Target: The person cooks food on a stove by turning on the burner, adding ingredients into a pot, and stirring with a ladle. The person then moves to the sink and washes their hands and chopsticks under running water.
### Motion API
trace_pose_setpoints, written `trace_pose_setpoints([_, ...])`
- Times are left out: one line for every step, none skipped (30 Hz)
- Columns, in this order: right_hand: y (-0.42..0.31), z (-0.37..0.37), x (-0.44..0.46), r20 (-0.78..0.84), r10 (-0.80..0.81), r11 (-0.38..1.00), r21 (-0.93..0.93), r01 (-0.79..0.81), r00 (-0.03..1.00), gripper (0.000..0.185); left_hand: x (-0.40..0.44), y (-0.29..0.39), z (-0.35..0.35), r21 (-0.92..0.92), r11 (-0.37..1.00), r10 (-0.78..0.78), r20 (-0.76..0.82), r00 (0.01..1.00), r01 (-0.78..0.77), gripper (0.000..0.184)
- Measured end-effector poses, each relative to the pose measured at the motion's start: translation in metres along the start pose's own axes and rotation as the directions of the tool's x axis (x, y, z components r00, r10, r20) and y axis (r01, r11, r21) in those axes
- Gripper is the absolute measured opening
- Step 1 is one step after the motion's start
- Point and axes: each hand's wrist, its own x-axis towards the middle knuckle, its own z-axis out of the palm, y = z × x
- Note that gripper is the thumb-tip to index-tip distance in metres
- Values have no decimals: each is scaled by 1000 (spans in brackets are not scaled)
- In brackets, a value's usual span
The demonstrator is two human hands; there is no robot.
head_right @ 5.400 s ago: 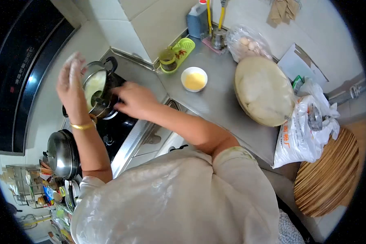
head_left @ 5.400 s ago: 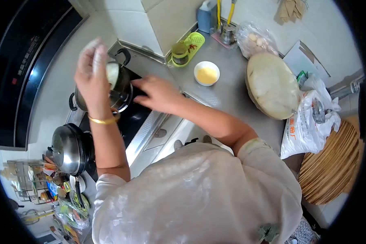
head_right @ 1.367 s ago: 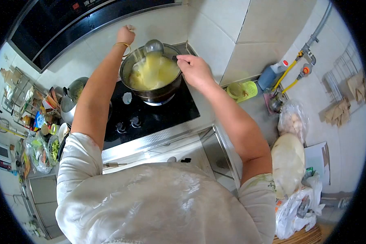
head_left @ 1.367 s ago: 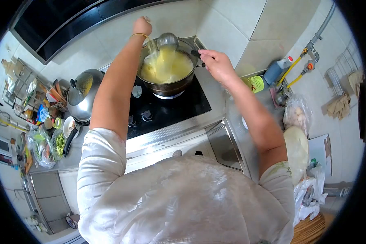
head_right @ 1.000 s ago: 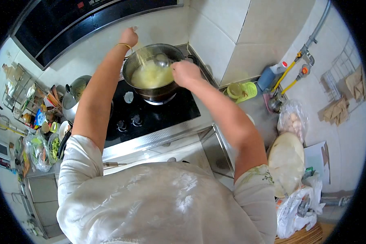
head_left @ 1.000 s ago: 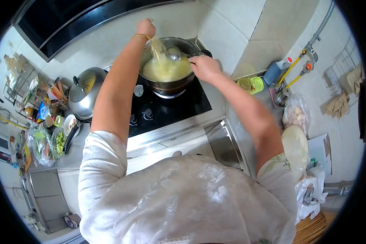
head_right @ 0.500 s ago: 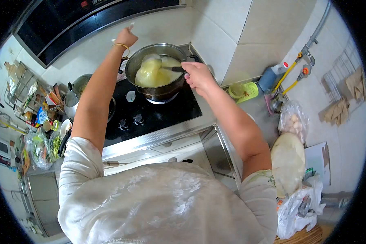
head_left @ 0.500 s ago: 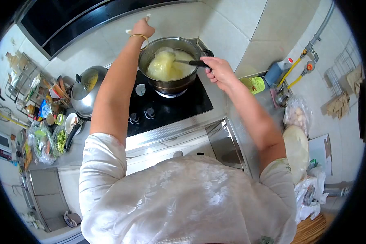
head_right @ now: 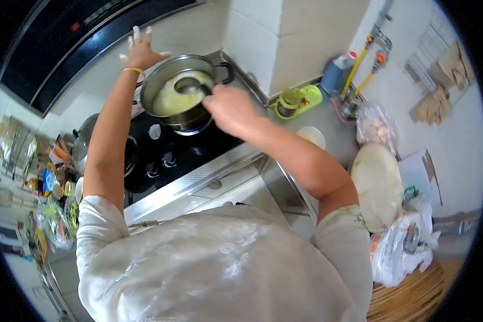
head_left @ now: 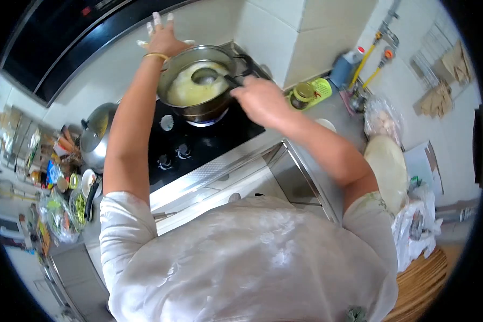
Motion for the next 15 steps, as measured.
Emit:
trace_pose_setpoints([-8, 4, -3, -6, -9, 1000, -17, 9, 1000, 16, 2, 4, 4, -43, 999, 32, -37, 999, -34, 70])
trace_pose_setpoints([-7, 17, -3, -24, -74, 996, -45, 73, 997, 11, 6, 10, 10, -88, 993, 67, -73, 995, -74, 68])
trace_pose_setpoints([-10, 22, -5, -39, -64, 996, -64, 62, 997, 9, 10, 16, 16, -241, 968, 59, -67, 996, -73, 66])
trace_pose_setpoints([-12, 30, -5, -1, -30, 994, -103, 30, 1000, 12, 16, 21, 23, -388, 919, 50, -53, 997, -66, 65])
trace_pose_setpoints([-13, 36, -6, -22, -14, 989, -146, 11, 1000, 13, 20, 35, 27, -522, 851, 41, -34, 999, -52, 64])
trace_pose_setpoints([-13, 37, -8, -52, -23, 996, -92, 18, 998, 14, 15, 59, 9, -628, 778, 35, 30, 999, -9, 62])
trace_pose_setpoints([-14, 39, -8, -33, 3, 994, -110, -7, 999, 15, 1, 83, -27, -718, 695, 35, 97, 995, 46, 60])
trace_pose_setpoints([-13, 40, -12, -15, 25, 992, -126, -27, 1000, 15, -10, 102, -47, -788, 605, 39, 166, 985, 109, 57])
trace_pose_setpoints([-9, 38, -21, -75, 22, 998, -57, -26, 997, 18, -14, 116, -47, -820, 571, 65, 92, 994, 38, 51])
trace_pose_setpoints([-9, 32, -29, -134, 18, 1000, 11, -17, 991, 22, -25, 131, -52, -895, 443, 74, 99, 992, 56, 47])
trace_pose_setpoints([-6, 19, -45, -147, 46, 992, 120, -28, 988, 33, -42, 149, -63, -948, 308, 80, 108, 991, 79, 42])
trace_pose_setpoints([1, 19, -64, -198, 223, 953, 249, -171, 954, 33, -59, 166, -72, -981, 168, 86, 117, 989, 102, 38])
trace_pose_setpoints([9, 27, -85, -225, 396, 877, 380, -295, 890, 33, -78, 180, -78, -985, 44, 136, 172, 976, 168, 32])
trace_pose_setpoints([21, 37, -110, -225, 558, 767, 506, -393, 799, 33, -98, 192, -80, -968, -77, 189, 222, 956, 240, 26])
trace_pose_setpoints([37, 51, -141, -159, 790, 555, 593, -583, 592, 35, -117, 202, -74, -954, -56, 261, 271, 927, 295, 24])
